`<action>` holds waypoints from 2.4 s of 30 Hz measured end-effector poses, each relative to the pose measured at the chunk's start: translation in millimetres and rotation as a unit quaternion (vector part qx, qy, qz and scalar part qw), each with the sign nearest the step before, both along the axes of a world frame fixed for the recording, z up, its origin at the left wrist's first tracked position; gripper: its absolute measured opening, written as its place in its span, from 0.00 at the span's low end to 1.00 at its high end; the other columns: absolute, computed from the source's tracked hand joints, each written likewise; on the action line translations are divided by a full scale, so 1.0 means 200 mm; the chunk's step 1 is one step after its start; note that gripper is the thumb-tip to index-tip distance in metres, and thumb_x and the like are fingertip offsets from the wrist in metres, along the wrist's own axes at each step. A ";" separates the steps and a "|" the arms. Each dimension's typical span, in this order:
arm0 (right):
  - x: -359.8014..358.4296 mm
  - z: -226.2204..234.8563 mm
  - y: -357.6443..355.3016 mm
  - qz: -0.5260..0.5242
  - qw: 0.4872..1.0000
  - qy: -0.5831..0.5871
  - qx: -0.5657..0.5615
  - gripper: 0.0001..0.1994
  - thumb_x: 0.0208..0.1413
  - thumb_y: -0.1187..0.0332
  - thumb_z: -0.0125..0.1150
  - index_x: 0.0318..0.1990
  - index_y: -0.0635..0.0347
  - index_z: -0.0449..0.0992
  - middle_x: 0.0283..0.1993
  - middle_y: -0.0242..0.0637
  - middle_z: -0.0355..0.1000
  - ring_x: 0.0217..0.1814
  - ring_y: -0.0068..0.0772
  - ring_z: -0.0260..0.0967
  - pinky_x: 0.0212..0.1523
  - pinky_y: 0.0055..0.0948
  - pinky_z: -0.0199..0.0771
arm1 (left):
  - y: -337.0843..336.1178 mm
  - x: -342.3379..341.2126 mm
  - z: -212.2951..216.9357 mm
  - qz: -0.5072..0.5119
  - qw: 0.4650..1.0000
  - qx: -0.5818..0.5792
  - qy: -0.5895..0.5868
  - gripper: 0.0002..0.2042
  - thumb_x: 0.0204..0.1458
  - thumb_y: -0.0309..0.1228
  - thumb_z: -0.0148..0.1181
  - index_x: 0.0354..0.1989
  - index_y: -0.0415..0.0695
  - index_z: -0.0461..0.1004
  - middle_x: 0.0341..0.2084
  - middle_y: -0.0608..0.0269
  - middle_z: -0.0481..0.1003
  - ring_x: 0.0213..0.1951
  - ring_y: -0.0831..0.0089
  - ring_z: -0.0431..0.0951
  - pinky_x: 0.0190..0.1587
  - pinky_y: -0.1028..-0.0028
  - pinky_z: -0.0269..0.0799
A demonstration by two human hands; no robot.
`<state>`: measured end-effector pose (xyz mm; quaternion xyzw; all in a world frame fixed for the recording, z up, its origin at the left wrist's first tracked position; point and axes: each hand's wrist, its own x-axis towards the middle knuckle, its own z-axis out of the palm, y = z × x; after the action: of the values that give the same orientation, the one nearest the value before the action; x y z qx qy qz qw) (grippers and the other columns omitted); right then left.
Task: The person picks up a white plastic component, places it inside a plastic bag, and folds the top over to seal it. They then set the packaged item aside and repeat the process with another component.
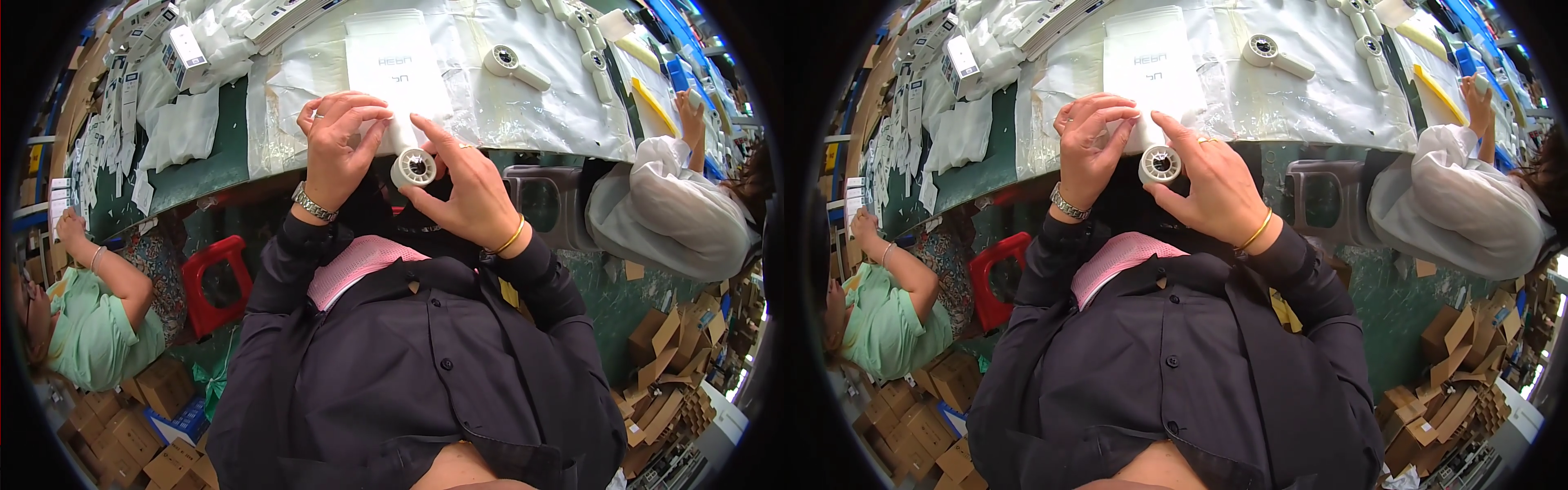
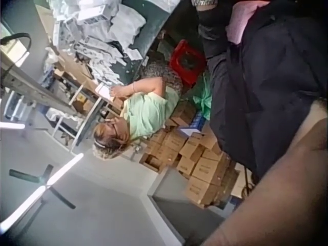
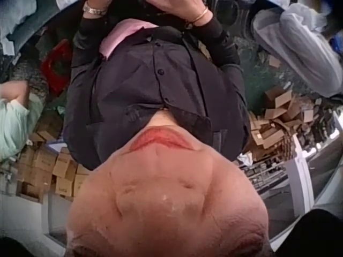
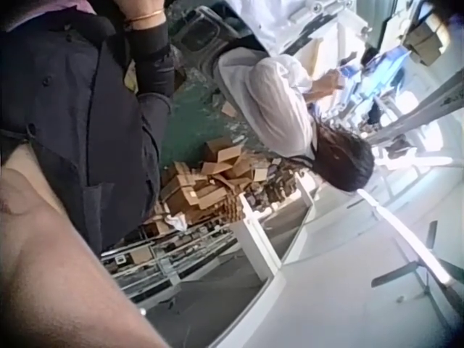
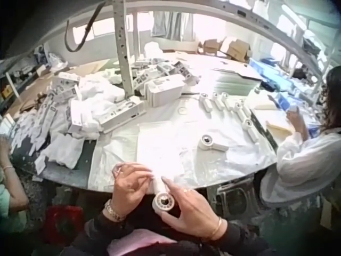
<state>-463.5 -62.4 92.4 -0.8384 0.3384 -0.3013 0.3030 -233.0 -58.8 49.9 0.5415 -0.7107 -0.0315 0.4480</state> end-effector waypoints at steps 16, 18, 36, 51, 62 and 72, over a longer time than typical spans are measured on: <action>0.06 -0.04 -0.02 -0.052 0.998 -0.018 0.015 0.32 0.55 0.67 0.78 0.68 0.61 0.75 0.46 0.41 0.77 0.39 0.34 0.75 0.41 0.32 0.77 | 0.16 -0.06 0.06 0.040 0.953 0.188 0.233 0.10 0.59 0.21 0.67 0.49 0.38 0.82 0.37 0.64 0.82 0.35 0.79 0.79 0.34 0.78 0.71; 0.06 -0.05 -0.03 -0.054 0.998 -0.022 0.020 0.32 0.55 0.68 0.78 0.68 0.60 0.76 0.45 0.40 0.77 0.38 0.33 0.75 0.41 0.31 0.77 | 0.18 -0.04 -0.03 -0.028 0.904 0.285 0.317 0.05 0.62 0.25 0.66 0.43 0.37 0.82 0.26 0.67 0.81 0.25 0.86 0.74 0.25 0.79 0.65; 0.23 -0.13 -0.19 -0.201 0.947 0.017 -0.251 0.27 0.56 0.67 0.73 0.65 0.51 0.76 0.41 0.36 0.76 0.35 0.41 0.75 0.45 0.40 0.78 | 0.20 -0.04 0.06 -0.058 0.793 0.434 0.423 0.09 0.67 0.30 0.61 0.35 0.38 0.80 0.18 0.68 0.78 0.17 0.87 0.67 0.20 0.82 0.58; 0.08 -0.20 -0.03 -0.158 0.974 -0.129 0.100 0.17 0.59 0.73 0.74 0.55 0.59 0.82 0.29 0.32 0.75 0.26 0.20 0.69 0.30 0.23 0.68 | 0.24 0.08 0.08 -0.041 0.802 0.423 0.420 0.09 0.68 0.31 0.62 0.38 0.37 0.80 0.20 0.66 0.78 0.15 0.88 0.65 0.20 0.83 0.57; 0.00 -0.10 0.01 -0.056 0.997 -0.048 0.025 0.06 0.58 0.75 0.75 0.42 0.60 0.86 0.30 0.31 0.73 0.27 0.21 0.66 0.30 0.23 0.64 | 0.23 0.10 0.04 -0.010 0.794 0.389 0.467 0.12 0.70 0.36 0.64 0.37 0.40 0.80 0.17 0.67 0.76 0.13 0.88 0.63 0.18 0.84 0.53; 0.28 -0.12 -0.05 0.007 0.996 -0.049 -0.071 0.08 0.56 0.67 0.76 0.39 0.57 0.83 0.38 0.35 0.76 0.44 0.42 0.76 0.46 0.39 0.76 | 0.25 0.13 0.04 -0.018 0.792 0.392 0.468 0.14 0.69 0.37 0.65 0.35 0.39 0.82 0.16 0.67 0.77 0.14 0.88 0.63 0.18 0.83 0.54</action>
<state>-408.2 -73.3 67.9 -0.8443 0.2951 -0.3634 0.2608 -207.6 -9.8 58.6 0.5771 -0.3502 -0.5652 0.4741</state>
